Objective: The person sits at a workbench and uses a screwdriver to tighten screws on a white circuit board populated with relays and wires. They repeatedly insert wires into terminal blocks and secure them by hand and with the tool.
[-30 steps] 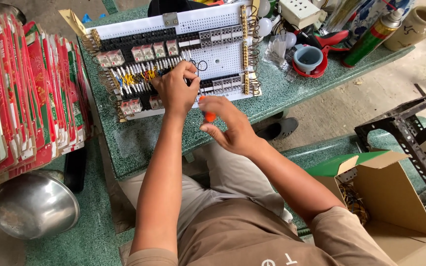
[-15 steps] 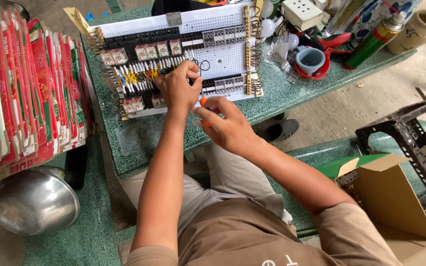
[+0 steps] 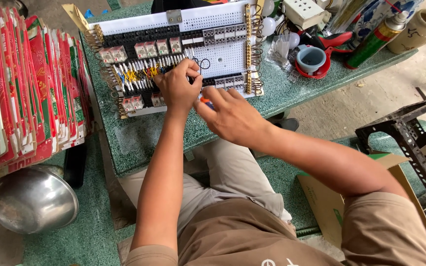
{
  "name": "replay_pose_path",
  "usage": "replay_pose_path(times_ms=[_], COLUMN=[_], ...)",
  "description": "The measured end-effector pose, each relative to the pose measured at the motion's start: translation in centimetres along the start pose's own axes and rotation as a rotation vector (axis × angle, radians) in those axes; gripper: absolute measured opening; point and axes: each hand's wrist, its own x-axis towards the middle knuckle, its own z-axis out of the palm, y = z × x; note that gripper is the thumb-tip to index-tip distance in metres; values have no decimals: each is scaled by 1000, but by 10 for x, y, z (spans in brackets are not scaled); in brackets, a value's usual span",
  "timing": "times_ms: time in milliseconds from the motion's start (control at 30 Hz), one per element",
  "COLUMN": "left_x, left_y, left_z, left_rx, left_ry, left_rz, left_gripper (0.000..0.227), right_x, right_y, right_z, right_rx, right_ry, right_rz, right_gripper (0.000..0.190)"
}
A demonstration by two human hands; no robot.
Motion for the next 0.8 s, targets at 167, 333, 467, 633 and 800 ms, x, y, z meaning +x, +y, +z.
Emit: replay_pose_path(times_ms=[167,333,467,633,800], left_x=[0,1,0,1,3], left_y=[1,2,4,-3,-4], left_z=[1,0,-1,7,6], left_rx=[5,-10,-16,-1,18], left_ry=[26,21,33,44,28], left_rz=[15,-2,-15,-13,-19], left_gripper=[17,17,17,16,16], right_x=[-3,15,14,13,22], right_y=[10,17,18,17,13], right_z=[8,-13,-14,-8,-13], right_rx=[-42,-165,-60,-189,-225], right_ry=[-14,-26,-133,47,53], right_rz=[-175,-20,-106,-187,-172], right_gripper=[31,20,13,11,10])
